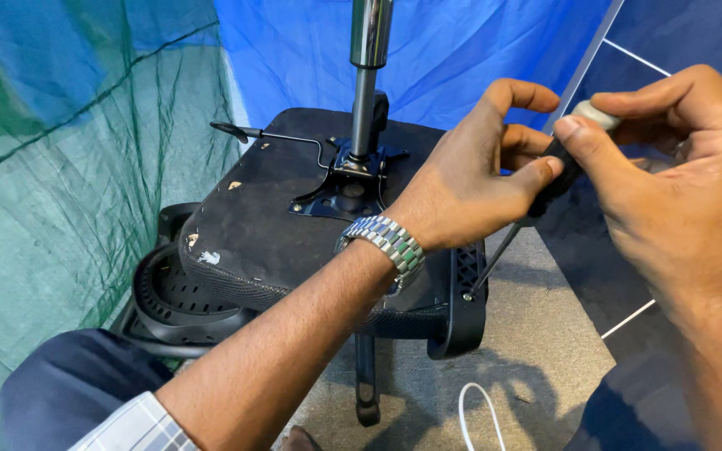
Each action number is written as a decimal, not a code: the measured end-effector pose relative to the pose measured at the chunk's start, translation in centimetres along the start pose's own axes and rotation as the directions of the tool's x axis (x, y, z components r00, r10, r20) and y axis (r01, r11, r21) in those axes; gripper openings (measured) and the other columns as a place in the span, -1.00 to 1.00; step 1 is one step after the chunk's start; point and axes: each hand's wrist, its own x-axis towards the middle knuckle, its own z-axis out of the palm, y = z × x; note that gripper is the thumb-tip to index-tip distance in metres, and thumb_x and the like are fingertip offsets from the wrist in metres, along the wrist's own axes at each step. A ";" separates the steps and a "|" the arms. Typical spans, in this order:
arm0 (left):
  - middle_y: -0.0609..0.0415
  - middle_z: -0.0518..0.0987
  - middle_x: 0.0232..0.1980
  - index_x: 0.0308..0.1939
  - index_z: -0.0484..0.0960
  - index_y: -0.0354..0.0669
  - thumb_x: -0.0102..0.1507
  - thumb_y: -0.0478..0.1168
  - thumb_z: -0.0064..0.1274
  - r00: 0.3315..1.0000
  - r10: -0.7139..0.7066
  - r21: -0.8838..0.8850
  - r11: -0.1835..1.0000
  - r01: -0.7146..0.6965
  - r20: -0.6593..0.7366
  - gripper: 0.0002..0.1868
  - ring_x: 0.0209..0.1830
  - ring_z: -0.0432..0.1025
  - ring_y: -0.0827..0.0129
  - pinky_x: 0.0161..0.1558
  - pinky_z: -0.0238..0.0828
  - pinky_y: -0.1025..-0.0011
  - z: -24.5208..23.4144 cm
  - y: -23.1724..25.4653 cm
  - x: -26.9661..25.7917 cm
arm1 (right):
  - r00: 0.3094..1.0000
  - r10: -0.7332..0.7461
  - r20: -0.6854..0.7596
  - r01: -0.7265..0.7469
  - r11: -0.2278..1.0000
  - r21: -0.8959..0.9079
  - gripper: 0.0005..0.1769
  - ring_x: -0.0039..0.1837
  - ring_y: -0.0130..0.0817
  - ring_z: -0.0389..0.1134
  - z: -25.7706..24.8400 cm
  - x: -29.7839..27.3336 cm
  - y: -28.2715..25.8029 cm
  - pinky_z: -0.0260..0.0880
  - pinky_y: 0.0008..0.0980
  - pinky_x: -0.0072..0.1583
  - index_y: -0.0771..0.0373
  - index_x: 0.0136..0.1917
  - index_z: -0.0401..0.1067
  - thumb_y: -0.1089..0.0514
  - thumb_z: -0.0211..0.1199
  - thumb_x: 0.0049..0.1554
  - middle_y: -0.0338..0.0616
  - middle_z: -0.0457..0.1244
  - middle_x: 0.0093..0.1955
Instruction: The person attaches a black plastic footrest to the underside of an overturned office chair using a screwdriver and several screws. They position the footrest, insert screws, and tighten them to secure the part.
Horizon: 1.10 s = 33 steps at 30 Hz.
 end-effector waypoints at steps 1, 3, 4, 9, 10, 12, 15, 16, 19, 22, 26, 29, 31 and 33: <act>0.13 0.66 -0.10 0.26 0.31 -0.11 0.25 -0.13 0.19 1.000 0.005 -0.034 0.999 -0.005 0.006 -0.44 -0.13 0.56 0.58 -0.15 0.57 0.58 0.1 -0.1 0.0 | 0.999 -0.042 -0.015 0.041 0.998 -0.044 -0.74 0.07 -0.49 0.43 0.0 -0.1 0.2 0.47 -0.58 0.12 0.36 0.07 0.34 0.27 0.42 0.28 -0.10 0.33 0.03; 0.11 0.60 -0.12 0.16 0.42 -0.14 0.14 -0.09 0.35 1.000 0.001 0.147 0.989 0.000 -0.006 -0.40 -0.18 0.54 0.52 -0.24 0.62 0.53 0.5 -0.1 -0.1 | 0.996 -0.083 -0.017 0.081 0.994 -0.077 -0.72 0.06 -0.47 0.43 -0.1 -0.3 0.3 0.48 -0.57 0.11 0.38 0.08 0.33 0.27 0.43 0.28 -0.07 0.33 0.02; 0.09 0.57 -0.13 0.11 0.48 -0.16 0.08 -0.07 0.43 1.000 0.001 0.236 0.972 0.002 -0.012 -0.38 -0.20 0.52 0.49 -0.29 0.64 0.51 0.6 -0.1 0.0 | 0.996 -0.084 -0.008 0.084 0.994 -0.066 -0.73 0.07 -0.47 0.44 0.0 -0.3 0.4 0.49 -0.56 0.12 0.38 0.09 0.34 0.28 0.43 0.29 -0.07 0.34 0.01; 0.27 0.58 -0.27 -0.09 0.53 -0.10 0.01 -0.07 0.45 0.991 0.000 0.282 0.959 0.037 -0.132 -0.49 -0.35 0.53 0.61 -0.36 0.63 0.58 0.5 0.1 0.4 | 0.998 -0.040 0.050 0.037 0.997 0.062 -0.75 0.17 -0.43 0.43 0.2 0.0 -0.2 0.52 -0.52 0.18 0.39 0.13 0.37 0.37 0.37 0.23 -0.05 0.33 0.10; 0.26 0.56 -0.31 -0.12 0.52 -0.09 -0.01 -0.08 0.45 0.987 -0.033 0.228 0.971 0.068 -0.156 -0.50 -0.40 0.53 0.62 -0.41 0.64 0.58 0.4 0.2 0.2 | 0.998 -0.019 0.061 0.013 0.996 0.092 -0.76 0.16 -0.44 0.43 0.1 0.1 -0.5 0.53 -0.54 0.15 0.39 0.12 0.36 0.38 0.34 0.21 -0.06 0.33 0.09; 0.23 0.54 -0.33 -0.14 0.51 -0.11 -0.01 -0.10 0.50 0.982 0.040 0.284 0.959 0.014 -0.185 -0.48 -0.39 0.49 0.60 -0.38 0.60 0.58 0.5 0.2 0.0 | 0.997 0.016 0.080 -0.026 0.991 0.130 -0.77 0.15 -0.45 0.43 0.2 0.2 -0.9 0.54 -0.55 0.11 0.38 0.11 0.36 0.40 0.29 0.19 -0.06 0.33 0.09; 0.23 0.54 -0.35 -0.19 0.48 -0.10 -0.04 -0.07 0.52 0.976 0.039 0.345 0.938 0.038 -0.214 -0.46 -0.42 0.48 0.62 -0.39 0.60 0.62 0.7 0.3 0.0 | 0.993 0.039 0.107 -0.055 0.988 0.143 -0.77 0.18 -0.44 0.44 0.2 0.2 -1.1 0.54 -0.55 0.12 0.38 0.13 0.34 0.43 0.23 0.19 -0.05 0.33 0.11; 0.24 0.55 -0.35 -0.20 0.47 -0.09 -0.06 -0.05 0.52 0.975 0.018 0.359 0.931 0.065 -0.223 -0.45 -0.43 0.49 0.64 -0.40 0.61 0.63 0.8 0.4 -0.1 | 0.992 0.037 0.118 -0.053 0.989 0.140 -0.76 0.19 -0.43 0.43 0.2 0.2 -1.0 0.54 -0.54 0.13 0.38 0.14 0.33 0.43 0.21 0.20 -0.05 0.33 0.12; 0.26 0.57 -0.35 -0.19 0.48 -0.09 -0.02 -0.04 0.49 0.967 -0.005 0.399 0.911 0.109 -0.254 -0.48 -0.41 0.51 0.66 -0.35 0.60 0.63 1.1 0.3 -0.1 | 0.992 0.025 0.125 -0.048 0.983 0.177 -0.76 0.21 -0.42 0.43 0.4 0.1 -0.4 0.53 -0.54 0.19 0.37 0.17 0.32 0.43 0.20 0.23 -0.04 0.33 0.14; 0.24 0.59 -0.30 -0.14 0.52 -0.12 -0.01 -0.05 0.47 0.965 0.011 0.387 0.917 0.095 -0.263 -0.48 -0.37 0.49 0.60 -0.28 0.59 0.60 1.4 0.1 -0.1 | 0.994 -0.020 0.105 0.006 0.991 0.136 -0.76 0.18 -0.42 0.42 0.4 0.2 0.7 0.52 -0.52 0.18 0.36 0.16 0.30 0.40 0.27 0.26 -0.05 0.32 0.11; 0.24 0.63 -0.15 0.02 0.57 -0.15 0.17 -0.13 0.37 0.985 0.069 0.291 0.957 -0.021 -0.156 -0.58 -0.21 0.53 0.61 -0.14 0.60 0.57 1.1 -0.2 -0.7 | 0.996 -0.037 0.079 0.034 0.999 0.038 -0.72 0.09 -0.43 0.43 0.3 0.3 1.4 0.53 -0.49 0.10 0.34 0.09 0.29 0.35 0.38 0.24 -0.07 0.33 0.05; 0.22 0.63 -0.18 0.00 0.58 -0.16 0.16 -0.13 0.38 0.982 0.084 0.286 0.958 -0.032 -0.171 -0.58 -0.22 0.52 0.60 -0.12 0.60 0.56 0.7 -0.1 -1.2 | 0.991 -0.080 0.105 0.069 0.992 0.108 -0.72 0.14 -0.43 0.43 0.5 0.4 1.5 0.56 -0.47 0.16 0.33 0.12 0.31 0.35 0.39 0.26 -0.07 0.33 0.08; 0.24 0.63 -0.21 -0.06 0.57 -0.15 0.11 -0.10 0.41 0.980 0.043 0.275 0.961 0.012 -0.192 -0.56 -0.24 0.51 0.62 -0.16 0.61 0.58 0.3 0.1 -1.5 | 0.990 -0.045 0.135 0.026 0.989 0.144 -0.74 0.13 -0.43 0.43 0.5 0.5 1.3 0.56 -0.48 0.13 0.32 0.12 0.32 0.36 0.36 0.23 -0.07 0.33 0.08; 0.21 0.61 -0.28 -0.14 0.54 -0.16 0.06 -0.09 0.45 0.972 0.023 0.307 0.950 0.051 -0.233 -0.54 -0.30 0.49 0.62 -0.20 0.59 0.58 0.2 0.5 -1.6 | 0.988 -0.010 0.154 -0.018 0.984 0.177 -0.75 0.14 -0.43 0.44 0.6 0.5 1.0 0.57 -0.47 0.13 0.32 0.11 0.33 0.36 0.33 0.21 -0.07 0.33 0.07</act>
